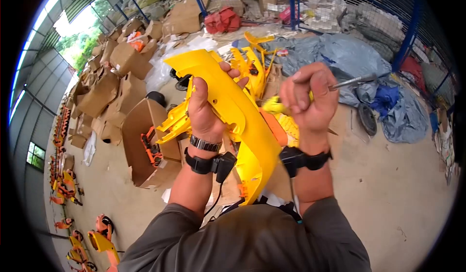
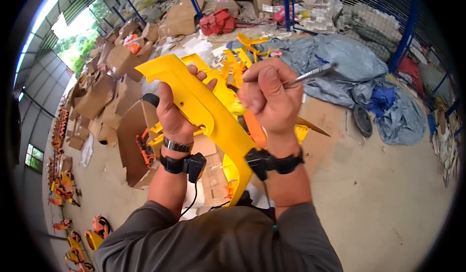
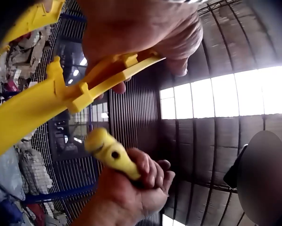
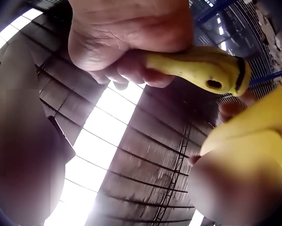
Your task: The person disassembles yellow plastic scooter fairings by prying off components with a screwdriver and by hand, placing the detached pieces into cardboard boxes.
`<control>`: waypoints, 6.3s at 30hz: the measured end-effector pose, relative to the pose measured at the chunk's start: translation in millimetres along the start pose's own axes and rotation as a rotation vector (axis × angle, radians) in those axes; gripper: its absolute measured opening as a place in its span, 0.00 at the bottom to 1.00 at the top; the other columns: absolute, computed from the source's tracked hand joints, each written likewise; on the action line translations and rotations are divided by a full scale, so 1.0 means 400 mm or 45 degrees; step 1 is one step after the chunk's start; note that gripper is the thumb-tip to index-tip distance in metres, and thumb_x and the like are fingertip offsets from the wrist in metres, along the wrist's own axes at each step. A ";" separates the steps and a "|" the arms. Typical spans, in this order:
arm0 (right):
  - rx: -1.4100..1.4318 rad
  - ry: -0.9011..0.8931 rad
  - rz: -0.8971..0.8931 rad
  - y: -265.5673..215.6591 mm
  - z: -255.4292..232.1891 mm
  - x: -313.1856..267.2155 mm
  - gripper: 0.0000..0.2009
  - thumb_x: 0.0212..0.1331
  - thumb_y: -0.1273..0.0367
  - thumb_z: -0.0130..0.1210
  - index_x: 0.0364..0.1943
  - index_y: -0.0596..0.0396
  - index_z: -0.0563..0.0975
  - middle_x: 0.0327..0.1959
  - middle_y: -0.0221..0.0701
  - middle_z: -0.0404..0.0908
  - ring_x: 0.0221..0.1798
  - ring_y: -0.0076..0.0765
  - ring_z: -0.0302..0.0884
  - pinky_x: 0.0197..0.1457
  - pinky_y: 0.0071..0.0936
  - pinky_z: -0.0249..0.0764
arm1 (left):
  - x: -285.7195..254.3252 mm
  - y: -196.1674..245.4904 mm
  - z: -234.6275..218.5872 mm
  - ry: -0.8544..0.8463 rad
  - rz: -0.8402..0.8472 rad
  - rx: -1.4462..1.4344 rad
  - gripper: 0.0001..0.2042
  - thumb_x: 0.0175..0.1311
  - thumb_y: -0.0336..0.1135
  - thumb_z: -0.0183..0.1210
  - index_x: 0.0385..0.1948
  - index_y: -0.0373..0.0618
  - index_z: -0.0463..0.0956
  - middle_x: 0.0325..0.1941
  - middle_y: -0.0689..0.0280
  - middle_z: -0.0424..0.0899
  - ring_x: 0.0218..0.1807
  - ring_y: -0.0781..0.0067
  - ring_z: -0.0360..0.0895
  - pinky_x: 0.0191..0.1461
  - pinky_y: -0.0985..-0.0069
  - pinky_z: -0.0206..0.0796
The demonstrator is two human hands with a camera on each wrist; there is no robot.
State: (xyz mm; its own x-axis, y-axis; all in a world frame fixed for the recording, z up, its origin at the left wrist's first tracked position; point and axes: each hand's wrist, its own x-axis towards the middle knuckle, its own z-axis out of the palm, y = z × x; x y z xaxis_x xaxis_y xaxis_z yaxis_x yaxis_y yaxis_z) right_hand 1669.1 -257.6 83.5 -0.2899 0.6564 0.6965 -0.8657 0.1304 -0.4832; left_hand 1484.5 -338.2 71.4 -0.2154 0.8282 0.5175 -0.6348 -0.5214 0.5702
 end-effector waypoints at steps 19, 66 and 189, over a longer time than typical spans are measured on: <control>-0.711 -0.279 0.832 0.134 -0.004 -0.157 0.17 0.50 0.65 0.69 0.38 0.62 0.78 0.32 0.38 0.83 0.36 0.30 0.82 0.42 0.29 0.76 | -0.105 0.039 -0.020 0.202 -0.146 0.533 0.31 0.66 0.47 0.58 0.64 0.35 0.62 0.65 0.53 0.71 0.65 0.53 0.71 0.69 0.54 0.64; -1.161 -0.143 0.880 0.062 -0.169 -0.232 0.17 0.53 0.70 0.64 0.44 0.63 0.75 0.36 0.37 0.80 0.41 0.30 0.77 0.48 0.30 0.74 | -0.295 -0.162 -0.109 0.088 -0.919 0.812 0.21 0.52 0.23 0.70 0.49 0.36 0.75 0.46 0.66 0.83 0.48 0.78 0.78 0.55 0.76 0.69; -1.606 -1.503 1.490 0.010 -0.063 -0.371 0.10 0.46 0.62 0.67 0.29 0.49 0.80 0.29 0.38 0.82 0.35 0.51 0.80 0.37 0.42 0.74 | -0.521 -0.197 -0.094 -0.383 -1.025 1.283 0.12 0.50 0.39 0.69 0.33 0.46 0.83 0.29 0.55 0.83 0.33 0.51 0.81 0.39 0.64 0.72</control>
State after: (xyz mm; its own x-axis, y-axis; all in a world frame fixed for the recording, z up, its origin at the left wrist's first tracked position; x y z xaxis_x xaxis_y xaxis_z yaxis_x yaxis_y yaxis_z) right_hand 1719.0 -335.7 -34.9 -0.8738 0.1752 -0.4537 0.4146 0.7559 -0.5066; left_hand 1551.5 -462.0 -105.5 0.2147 0.9665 -0.1405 0.3466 0.0591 0.9362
